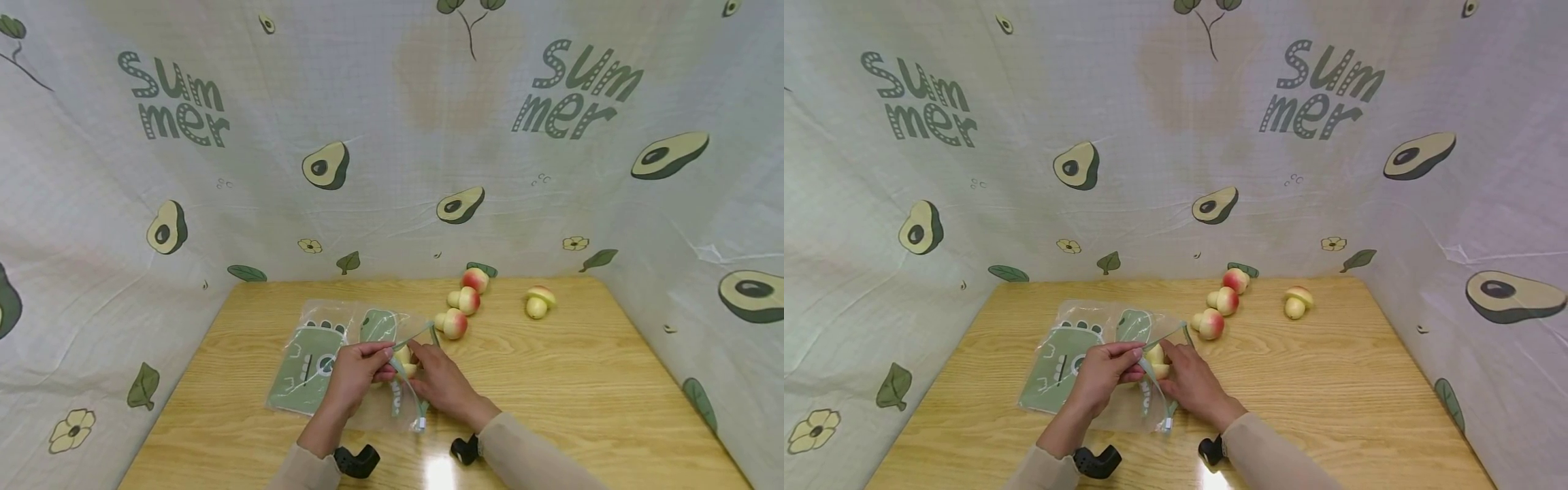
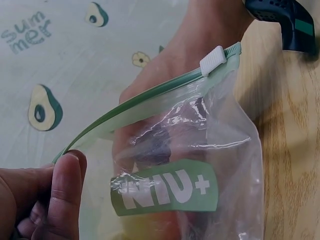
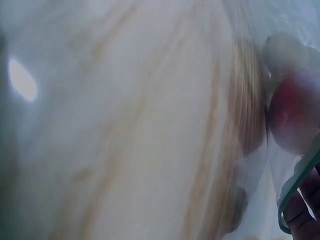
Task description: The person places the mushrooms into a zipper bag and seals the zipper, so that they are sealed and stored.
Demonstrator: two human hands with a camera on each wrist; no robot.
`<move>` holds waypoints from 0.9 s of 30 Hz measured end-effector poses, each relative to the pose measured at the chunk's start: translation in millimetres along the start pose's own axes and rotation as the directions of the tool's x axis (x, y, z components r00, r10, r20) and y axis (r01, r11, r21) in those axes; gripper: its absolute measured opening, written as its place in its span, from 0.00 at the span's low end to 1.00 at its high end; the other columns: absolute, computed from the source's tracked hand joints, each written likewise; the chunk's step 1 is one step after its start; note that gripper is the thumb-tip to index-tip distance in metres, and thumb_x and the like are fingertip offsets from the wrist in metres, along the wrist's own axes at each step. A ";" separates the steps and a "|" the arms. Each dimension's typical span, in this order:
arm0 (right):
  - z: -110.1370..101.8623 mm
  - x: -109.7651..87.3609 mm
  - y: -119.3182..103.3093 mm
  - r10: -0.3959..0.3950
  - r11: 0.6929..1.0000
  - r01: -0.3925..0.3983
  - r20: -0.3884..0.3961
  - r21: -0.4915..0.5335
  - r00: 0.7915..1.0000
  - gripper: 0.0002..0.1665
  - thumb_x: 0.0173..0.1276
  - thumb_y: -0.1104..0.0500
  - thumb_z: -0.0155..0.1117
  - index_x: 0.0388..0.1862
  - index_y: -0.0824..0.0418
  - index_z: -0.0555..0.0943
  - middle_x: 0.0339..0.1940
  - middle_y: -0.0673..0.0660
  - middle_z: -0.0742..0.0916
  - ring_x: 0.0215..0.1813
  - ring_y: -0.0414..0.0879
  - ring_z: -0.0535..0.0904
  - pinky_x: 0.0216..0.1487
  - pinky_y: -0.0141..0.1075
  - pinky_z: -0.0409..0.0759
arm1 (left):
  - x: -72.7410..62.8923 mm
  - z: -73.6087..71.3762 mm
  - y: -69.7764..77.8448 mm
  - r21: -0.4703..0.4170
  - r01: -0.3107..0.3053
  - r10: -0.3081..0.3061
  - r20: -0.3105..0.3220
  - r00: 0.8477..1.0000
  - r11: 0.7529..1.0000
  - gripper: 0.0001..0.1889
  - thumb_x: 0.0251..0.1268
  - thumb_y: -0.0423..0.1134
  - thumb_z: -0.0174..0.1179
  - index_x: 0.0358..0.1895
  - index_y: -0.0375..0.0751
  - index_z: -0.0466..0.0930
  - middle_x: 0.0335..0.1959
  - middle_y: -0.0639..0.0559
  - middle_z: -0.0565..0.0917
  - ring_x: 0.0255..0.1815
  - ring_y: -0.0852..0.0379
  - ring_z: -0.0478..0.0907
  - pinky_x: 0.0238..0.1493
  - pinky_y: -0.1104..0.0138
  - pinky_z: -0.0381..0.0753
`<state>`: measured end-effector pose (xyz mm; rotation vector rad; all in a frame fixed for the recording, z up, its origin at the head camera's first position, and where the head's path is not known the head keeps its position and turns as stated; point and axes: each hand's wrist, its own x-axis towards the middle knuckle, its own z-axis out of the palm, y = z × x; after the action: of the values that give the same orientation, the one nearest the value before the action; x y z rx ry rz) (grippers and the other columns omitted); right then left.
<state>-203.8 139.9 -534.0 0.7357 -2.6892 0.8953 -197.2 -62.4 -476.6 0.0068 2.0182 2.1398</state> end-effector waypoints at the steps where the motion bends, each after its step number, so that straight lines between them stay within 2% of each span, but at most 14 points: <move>1: -0.2 -0.1 -0.4 0.007 1.000 -0.007 0.010 0.013 1.000 0.37 0.64 0.59 0.80 0.69 0.66 0.76 0.45 0.52 0.85 0.46 0.46 0.80 0.47 0.40 0.84 | 0.2 0.0 -0.3 0.000 0.002 -0.002 -0.003 1.000 1.000 0.14 0.77 0.31 0.63 0.58 0.25 0.85 0.32 0.48 0.89 0.29 0.61 0.87 0.37 0.70 0.92; 7: 0.8 -1.3 -1.8 0.021 0.997 -0.023 0.024 0.079 1.000 0.33 0.65 0.67 0.71 0.70 0.65 0.76 0.50 0.54 0.90 0.49 0.49 0.85 0.51 0.44 0.87 | 1.7 -0.7 -2.3 -0.001 0.005 -0.005 -0.008 1.000 1.000 0.14 0.76 0.31 0.63 0.57 0.25 0.85 0.31 0.49 0.88 0.29 0.61 0.86 0.36 0.71 0.91; 10: 2.1 -1.0 -2.2 0.034 0.992 -0.033 -0.009 0.119 0.999 0.27 0.65 0.69 0.69 0.64 0.63 0.80 0.49 0.54 0.90 0.47 0.47 0.86 0.49 0.41 0.88 | 1.4 -0.7 -2.4 -0.002 0.002 -0.002 -0.008 1.000 1.000 0.14 0.76 0.30 0.63 0.57 0.25 0.85 0.32 0.49 0.88 0.29 0.61 0.86 0.36 0.71 0.91; 14: 4.5 -0.4 -2.2 0.033 0.987 -0.023 -0.060 0.161 0.998 0.19 0.65 0.69 0.72 0.54 0.61 0.81 0.46 0.54 0.87 0.44 0.45 0.86 0.46 0.37 0.89 | 2.0 -0.3 -3.4 -0.001 0.007 -0.007 -0.009 1.000 1.000 0.13 0.76 0.30 0.63 0.57 0.25 0.86 0.32 0.49 0.88 0.29 0.60 0.86 0.36 0.70 0.92; 17: 5.9 -0.2 -2.9 0.018 0.983 -0.005 -0.070 0.181 0.997 0.19 0.65 0.71 0.74 0.53 0.62 0.81 0.45 0.55 0.86 0.45 0.47 0.87 0.48 0.39 0.90 | 2.0 0.1 -3.7 -0.003 0.006 -0.006 -0.008 1.000 1.000 0.13 0.76 0.30 0.63 0.57 0.25 0.85 0.32 0.49 0.89 0.29 0.60 0.86 0.36 0.70 0.92; 27: 5.5 -0.1 -5.6 0.032 0.979 -0.024 -0.036 0.203 0.999 0.23 0.66 0.71 0.73 0.59 0.64 0.80 0.49 0.59 0.87 0.49 0.52 0.87 0.52 0.43 0.90 | 2.3 -0.4 -1.5 0.003 0.005 -0.005 -0.017 1.000 1.000 0.13 0.76 0.29 0.63 0.57 0.25 0.86 0.32 0.49 0.89 0.29 0.61 0.86 0.36 0.70 0.92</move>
<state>-201.0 132.8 -535.6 0.7139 -2.6062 1.1912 -199.3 -62.4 -478.4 -0.0161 2.0290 2.1407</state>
